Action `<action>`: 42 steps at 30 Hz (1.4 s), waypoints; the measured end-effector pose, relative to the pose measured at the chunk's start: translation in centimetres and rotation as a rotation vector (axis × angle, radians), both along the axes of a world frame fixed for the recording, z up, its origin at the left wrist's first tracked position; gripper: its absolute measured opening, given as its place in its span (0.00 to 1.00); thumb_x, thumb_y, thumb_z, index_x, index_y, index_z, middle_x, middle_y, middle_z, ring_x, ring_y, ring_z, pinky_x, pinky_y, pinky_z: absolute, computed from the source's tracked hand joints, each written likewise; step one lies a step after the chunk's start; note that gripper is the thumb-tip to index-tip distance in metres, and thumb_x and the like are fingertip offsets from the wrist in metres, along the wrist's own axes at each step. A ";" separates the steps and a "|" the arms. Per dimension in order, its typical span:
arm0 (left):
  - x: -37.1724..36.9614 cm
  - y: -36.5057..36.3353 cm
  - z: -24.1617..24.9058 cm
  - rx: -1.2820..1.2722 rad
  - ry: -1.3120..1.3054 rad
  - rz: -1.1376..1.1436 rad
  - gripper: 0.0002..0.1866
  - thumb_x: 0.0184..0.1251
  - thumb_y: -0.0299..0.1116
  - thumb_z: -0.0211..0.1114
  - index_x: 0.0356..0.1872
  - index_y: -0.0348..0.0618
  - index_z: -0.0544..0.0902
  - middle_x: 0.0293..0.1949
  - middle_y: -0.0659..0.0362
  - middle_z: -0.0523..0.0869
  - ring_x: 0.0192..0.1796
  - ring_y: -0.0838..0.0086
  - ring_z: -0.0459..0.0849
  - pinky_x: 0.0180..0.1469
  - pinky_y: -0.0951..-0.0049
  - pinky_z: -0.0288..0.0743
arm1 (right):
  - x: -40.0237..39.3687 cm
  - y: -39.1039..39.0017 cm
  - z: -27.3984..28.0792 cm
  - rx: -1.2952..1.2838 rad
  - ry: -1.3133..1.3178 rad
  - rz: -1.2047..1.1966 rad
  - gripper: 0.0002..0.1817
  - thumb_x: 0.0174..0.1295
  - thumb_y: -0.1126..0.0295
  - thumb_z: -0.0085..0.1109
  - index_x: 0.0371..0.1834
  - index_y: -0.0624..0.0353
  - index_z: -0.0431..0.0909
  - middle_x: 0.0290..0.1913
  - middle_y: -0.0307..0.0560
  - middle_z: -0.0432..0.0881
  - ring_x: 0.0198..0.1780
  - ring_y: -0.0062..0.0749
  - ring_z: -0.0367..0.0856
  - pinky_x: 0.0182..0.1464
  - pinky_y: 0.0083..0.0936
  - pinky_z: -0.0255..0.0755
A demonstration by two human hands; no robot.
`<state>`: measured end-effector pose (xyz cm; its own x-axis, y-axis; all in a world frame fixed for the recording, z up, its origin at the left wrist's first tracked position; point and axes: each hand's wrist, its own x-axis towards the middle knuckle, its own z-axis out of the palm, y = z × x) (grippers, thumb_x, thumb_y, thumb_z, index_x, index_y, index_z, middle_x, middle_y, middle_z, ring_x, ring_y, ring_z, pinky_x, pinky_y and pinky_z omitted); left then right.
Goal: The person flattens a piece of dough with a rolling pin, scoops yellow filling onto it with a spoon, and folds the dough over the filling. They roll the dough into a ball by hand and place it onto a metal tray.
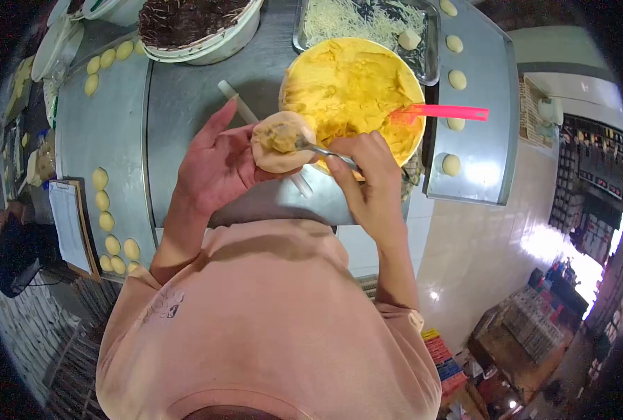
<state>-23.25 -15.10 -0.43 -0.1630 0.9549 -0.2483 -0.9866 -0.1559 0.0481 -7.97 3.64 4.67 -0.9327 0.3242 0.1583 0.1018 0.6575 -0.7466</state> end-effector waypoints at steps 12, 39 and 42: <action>1.8 -3.1 2.7 -0.459 0.670 0.111 0.34 0.80 0.59 0.46 0.66 0.36 0.74 0.56 0.53 0.85 0.57 0.70 0.85 0.61 0.67 0.78 | -1.6 1.2 -3.1 0.656 -0.325 0.065 0.06 0.61 0.70 0.66 0.32 0.61 0.82 0.38 0.52 0.82 0.43 0.48 0.79 0.45 0.42 0.71; 2.5 -13.1 -4.3 -0.248 0.506 0.479 0.16 0.79 0.35 0.58 0.58 0.37 0.79 0.55 0.55 0.85 0.56 0.70 0.84 0.60 0.66 0.78 | -1.9 -14.8 -3.5 -1.341 0.183 -0.130 0.18 0.67 0.80 0.62 0.59 0.70 0.74 0.51 0.49 0.85 0.50 0.24 0.85 0.53 0.19 0.79; 1.7 -13.3 -2.2 -0.362 0.548 0.597 0.17 0.78 0.37 0.59 0.58 0.36 0.79 0.51 0.57 0.86 0.54 0.70 0.84 0.61 0.68 0.77 | -1.8 -14.4 -3.8 -1.426 0.208 -0.162 0.18 0.66 0.83 0.61 0.59 0.71 0.74 0.52 0.52 0.85 0.50 0.29 0.85 0.55 0.23 0.79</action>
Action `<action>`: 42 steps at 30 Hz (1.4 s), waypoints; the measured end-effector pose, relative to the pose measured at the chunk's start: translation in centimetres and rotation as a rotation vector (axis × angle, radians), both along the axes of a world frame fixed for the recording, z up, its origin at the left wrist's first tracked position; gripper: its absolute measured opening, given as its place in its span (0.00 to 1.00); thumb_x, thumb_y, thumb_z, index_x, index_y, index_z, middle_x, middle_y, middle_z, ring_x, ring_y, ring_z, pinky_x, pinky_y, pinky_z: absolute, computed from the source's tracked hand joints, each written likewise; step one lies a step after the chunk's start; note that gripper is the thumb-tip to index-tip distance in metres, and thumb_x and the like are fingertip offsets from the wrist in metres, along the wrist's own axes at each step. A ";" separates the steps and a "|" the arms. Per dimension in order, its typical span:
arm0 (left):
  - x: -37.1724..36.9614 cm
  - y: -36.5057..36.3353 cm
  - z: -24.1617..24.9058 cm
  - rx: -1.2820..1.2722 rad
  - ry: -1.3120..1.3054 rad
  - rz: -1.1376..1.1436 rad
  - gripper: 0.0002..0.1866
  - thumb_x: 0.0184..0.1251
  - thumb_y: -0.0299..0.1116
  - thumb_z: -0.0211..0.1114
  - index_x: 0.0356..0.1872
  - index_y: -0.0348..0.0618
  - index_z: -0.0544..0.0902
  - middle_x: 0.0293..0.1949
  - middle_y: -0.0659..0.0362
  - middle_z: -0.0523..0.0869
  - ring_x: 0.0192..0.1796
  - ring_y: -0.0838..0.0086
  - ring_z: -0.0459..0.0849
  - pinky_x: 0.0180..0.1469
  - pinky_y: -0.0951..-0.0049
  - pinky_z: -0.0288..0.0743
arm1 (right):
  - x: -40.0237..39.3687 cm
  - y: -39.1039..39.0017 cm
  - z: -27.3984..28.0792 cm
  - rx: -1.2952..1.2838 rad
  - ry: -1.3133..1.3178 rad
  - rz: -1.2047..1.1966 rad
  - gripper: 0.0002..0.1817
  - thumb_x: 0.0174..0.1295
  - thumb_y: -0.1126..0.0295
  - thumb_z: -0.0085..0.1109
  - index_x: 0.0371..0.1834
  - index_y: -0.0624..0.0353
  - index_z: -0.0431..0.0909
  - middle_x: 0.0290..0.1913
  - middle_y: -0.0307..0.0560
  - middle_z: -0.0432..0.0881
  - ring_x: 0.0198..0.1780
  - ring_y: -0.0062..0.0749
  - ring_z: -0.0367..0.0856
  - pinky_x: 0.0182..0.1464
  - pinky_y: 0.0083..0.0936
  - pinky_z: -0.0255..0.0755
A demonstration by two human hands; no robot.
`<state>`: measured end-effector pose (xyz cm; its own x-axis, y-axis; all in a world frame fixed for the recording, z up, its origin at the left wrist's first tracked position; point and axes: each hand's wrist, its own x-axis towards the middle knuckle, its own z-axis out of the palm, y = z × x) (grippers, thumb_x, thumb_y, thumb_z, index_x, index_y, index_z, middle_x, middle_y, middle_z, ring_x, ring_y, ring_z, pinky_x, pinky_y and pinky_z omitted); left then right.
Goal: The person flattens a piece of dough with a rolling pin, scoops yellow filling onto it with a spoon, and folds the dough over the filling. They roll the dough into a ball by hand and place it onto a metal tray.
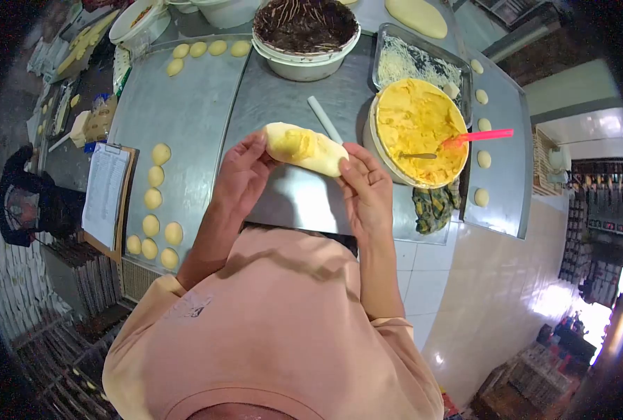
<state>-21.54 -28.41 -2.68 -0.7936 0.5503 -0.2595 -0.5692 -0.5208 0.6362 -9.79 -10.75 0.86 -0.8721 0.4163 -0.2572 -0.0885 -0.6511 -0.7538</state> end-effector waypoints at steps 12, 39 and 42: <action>0.5 -0.4 9.9 -0.554 1.508 -0.120 0.38 0.51 0.33 0.81 0.65 0.36 0.76 0.56 0.54 0.79 0.58 0.70 0.80 0.60 0.68 0.77 | -0.9 -1.0 4.0 0.114 0.367 0.186 0.46 0.44 0.86 0.75 0.70 0.61 0.64 0.65 0.53 0.69 0.67 0.40 0.74 0.64 0.33 0.78; 2.2 0.8 14.2 -0.593 1.764 0.439 0.23 0.58 0.13 0.67 0.57 0.36 0.85 0.44 0.48 0.90 0.47 0.67 0.87 0.52 0.68 0.79 | -1.6 -0.2 8.8 1.542 0.541 -0.158 0.12 0.52 0.81 0.71 0.42 0.66 0.86 0.48 0.57 0.87 0.42 0.41 0.88 0.41 0.28 0.80; 3.8 0.4 13.0 -0.434 1.474 0.377 0.28 0.65 0.15 0.62 0.67 0.37 0.74 0.52 0.43 0.87 0.56 0.56 0.86 0.59 0.60 0.79 | -1.6 -1.3 9.1 1.306 0.520 -0.218 0.17 0.50 0.83 0.68 0.46 0.64 0.86 0.47 0.54 0.86 0.44 0.40 0.87 0.41 0.29 0.80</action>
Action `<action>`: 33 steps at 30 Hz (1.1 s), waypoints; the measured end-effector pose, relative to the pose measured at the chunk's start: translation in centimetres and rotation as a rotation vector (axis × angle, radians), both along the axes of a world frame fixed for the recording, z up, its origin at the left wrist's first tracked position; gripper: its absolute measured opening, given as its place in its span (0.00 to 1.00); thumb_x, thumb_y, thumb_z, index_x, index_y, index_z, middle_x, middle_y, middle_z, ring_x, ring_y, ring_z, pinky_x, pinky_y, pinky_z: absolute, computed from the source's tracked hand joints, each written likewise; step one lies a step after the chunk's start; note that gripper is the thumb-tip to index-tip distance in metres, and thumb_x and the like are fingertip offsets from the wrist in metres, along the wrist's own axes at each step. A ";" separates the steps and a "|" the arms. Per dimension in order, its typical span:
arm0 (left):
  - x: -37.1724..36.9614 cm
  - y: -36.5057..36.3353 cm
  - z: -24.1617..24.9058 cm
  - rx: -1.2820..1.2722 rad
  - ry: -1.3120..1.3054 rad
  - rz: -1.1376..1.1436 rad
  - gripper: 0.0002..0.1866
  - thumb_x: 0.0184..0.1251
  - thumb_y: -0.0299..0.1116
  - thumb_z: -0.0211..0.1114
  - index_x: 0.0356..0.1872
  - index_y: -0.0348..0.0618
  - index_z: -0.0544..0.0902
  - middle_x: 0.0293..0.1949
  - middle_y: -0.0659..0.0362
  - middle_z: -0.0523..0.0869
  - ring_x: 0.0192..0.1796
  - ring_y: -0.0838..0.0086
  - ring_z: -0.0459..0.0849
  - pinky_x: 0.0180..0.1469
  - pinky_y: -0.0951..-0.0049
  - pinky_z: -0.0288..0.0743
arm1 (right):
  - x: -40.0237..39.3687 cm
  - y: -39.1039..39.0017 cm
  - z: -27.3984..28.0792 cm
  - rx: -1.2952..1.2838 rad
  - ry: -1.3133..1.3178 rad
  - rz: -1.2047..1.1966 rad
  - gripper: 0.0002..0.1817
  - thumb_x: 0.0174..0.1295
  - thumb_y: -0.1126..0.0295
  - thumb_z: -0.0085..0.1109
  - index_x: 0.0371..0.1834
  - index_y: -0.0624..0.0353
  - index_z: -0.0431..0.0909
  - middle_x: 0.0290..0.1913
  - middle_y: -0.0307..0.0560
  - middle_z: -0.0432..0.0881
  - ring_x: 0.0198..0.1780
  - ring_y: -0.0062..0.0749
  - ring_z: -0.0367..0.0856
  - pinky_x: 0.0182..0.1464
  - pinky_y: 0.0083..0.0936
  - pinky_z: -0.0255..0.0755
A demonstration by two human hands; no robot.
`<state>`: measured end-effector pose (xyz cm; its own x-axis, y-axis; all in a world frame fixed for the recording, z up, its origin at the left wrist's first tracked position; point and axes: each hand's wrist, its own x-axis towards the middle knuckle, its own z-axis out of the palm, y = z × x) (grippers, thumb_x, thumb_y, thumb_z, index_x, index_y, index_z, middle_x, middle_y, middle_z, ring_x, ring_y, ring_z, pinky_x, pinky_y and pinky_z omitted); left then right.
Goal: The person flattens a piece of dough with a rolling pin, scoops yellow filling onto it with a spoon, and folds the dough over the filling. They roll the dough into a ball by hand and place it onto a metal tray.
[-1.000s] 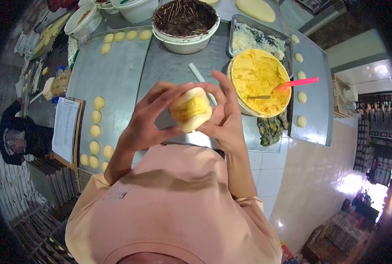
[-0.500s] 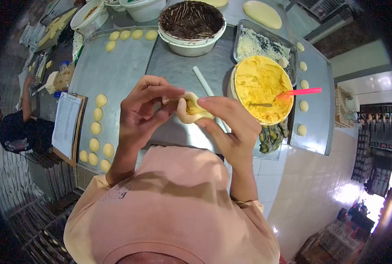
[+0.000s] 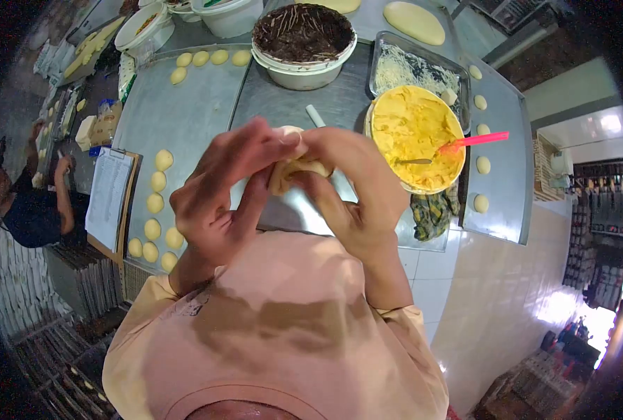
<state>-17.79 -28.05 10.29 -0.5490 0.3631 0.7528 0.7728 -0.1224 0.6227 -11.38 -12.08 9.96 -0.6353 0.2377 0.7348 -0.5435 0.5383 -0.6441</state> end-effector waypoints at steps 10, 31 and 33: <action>-1.9 2.2 -3.6 0.837 -0.786 -0.642 0.38 0.80 0.57 0.39 0.78 0.39 0.48 0.75 0.34 0.60 0.76 0.36 0.60 0.76 0.37 0.55 | 1.3 -4.9 0.6 0.452 -0.031 -0.073 0.14 0.45 0.78 0.70 0.39 0.59 0.86 0.39 0.50 0.85 0.35 0.34 0.85 0.31 0.23 0.77; -1.3 -2.7 -12.5 0.522 -1.710 -0.937 0.30 0.78 0.54 0.51 0.63 0.34 0.71 0.56 0.46 0.81 0.54 0.60 0.82 0.57 0.55 0.78 | 0.9 -7.4 -3.4 0.196 -0.528 -0.084 0.09 0.55 0.75 0.72 0.40 0.61 0.86 0.35 0.45 0.84 0.30 0.29 0.84 0.30 0.24 0.76; -1.2 -2.3 -9.1 0.489 -1.990 -0.940 0.27 0.79 0.51 0.50 0.62 0.34 0.72 0.53 0.47 0.82 0.53 0.61 0.83 0.55 0.57 0.79 | 1.8 -7.0 -3.2 0.218 -0.631 -0.179 0.13 0.55 0.77 0.70 0.45 0.58 0.87 0.35 0.46 0.84 0.32 0.31 0.83 0.32 0.25 0.76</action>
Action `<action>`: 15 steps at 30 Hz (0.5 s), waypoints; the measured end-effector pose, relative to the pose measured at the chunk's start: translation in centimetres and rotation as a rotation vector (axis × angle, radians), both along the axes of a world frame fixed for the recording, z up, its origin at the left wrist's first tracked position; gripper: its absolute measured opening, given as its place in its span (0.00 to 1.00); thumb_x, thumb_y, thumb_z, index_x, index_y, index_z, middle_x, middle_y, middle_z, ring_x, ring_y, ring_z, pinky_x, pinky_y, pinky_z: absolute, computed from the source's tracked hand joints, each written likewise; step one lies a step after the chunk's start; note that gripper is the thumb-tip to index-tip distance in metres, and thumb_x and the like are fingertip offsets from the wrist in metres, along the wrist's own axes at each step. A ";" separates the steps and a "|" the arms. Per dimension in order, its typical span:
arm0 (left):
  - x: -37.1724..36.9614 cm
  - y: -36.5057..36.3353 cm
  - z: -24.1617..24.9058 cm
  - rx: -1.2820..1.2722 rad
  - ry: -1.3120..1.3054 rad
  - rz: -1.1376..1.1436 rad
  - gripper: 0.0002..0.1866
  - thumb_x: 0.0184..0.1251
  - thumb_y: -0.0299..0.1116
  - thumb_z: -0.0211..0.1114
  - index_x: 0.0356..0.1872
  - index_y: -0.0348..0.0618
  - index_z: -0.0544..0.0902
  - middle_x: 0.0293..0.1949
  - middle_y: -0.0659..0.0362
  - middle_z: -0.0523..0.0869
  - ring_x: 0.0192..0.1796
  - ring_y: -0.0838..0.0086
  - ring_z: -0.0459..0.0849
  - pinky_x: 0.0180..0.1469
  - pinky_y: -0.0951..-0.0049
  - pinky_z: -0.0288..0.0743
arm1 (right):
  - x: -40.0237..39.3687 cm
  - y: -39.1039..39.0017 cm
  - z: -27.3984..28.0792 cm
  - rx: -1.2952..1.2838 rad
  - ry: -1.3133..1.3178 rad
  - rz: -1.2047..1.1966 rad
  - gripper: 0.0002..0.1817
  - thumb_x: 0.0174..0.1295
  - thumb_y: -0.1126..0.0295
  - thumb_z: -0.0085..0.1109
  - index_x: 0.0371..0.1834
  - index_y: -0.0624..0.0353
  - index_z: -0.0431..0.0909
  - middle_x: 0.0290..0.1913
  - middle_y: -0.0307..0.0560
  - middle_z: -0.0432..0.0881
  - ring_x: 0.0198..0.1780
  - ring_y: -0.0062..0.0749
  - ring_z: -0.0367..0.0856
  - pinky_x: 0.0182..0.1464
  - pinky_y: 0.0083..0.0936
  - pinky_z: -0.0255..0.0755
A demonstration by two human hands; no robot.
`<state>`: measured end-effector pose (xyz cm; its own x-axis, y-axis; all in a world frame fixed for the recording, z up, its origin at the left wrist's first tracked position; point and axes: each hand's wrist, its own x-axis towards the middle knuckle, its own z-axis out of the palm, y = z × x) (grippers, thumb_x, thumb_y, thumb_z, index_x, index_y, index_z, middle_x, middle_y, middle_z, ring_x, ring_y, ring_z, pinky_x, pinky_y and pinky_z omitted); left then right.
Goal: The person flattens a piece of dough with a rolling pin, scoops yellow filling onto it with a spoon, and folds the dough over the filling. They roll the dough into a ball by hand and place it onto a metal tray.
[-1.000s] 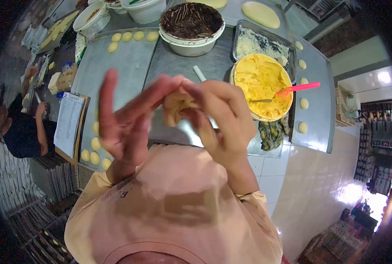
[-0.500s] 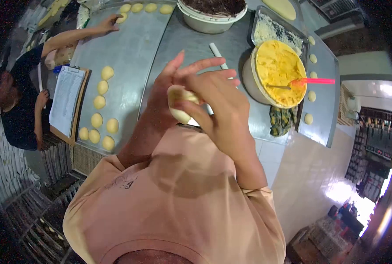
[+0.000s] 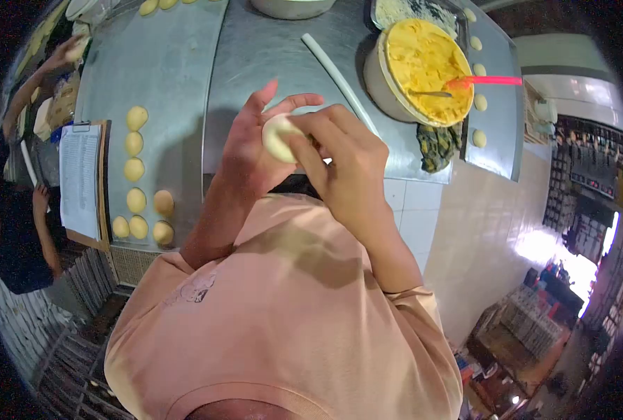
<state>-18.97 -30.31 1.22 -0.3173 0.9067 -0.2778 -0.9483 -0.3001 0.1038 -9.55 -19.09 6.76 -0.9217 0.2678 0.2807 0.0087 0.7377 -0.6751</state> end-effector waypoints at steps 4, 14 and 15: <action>1.9 2.1 -1.6 -0.085 0.244 0.196 0.25 0.79 0.50 0.51 0.58 0.35 0.74 0.52 0.49 0.82 0.49 0.65 0.85 0.50 0.61 0.81 | 0.8 1.3 -0.5 0.036 0.167 0.088 0.14 0.55 0.78 0.69 0.46 0.57 0.87 0.39 0.45 0.84 0.33 0.32 0.82 0.35 0.25 0.76; 8.6 14.0 0.4 -0.142 0.527 0.085 0.18 0.77 0.43 0.54 0.52 0.38 0.77 0.49 0.56 0.82 0.45 0.71 0.85 0.47 0.71 0.82 | 9.2 12.2 -0.3 -0.058 0.243 -0.090 0.13 0.56 0.82 0.67 0.45 0.61 0.86 0.41 0.47 0.86 0.34 0.30 0.83 0.35 0.24 0.77; 8.7 15.6 0.4 -0.089 0.456 0.001 0.18 0.76 0.43 0.54 0.53 0.38 0.77 0.48 0.56 0.82 0.45 0.71 0.85 0.47 0.72 0.82 | 10.3 13.5 -0.1 -0.075 0.261 -0.130 0.14 0.55 0.83 0.68 0.45 0.62 0.85 0.40 0.48 0.86 0.34 0.31 0.83 0.35 0.23 0.77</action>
<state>-10.22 -14.72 1.65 -0.4257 0.8856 -0.1860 -0.7994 -0.2717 0.5358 0.73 -5.55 6.71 -0.7774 0.4081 0.4786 -0.0810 0.6897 -0.7195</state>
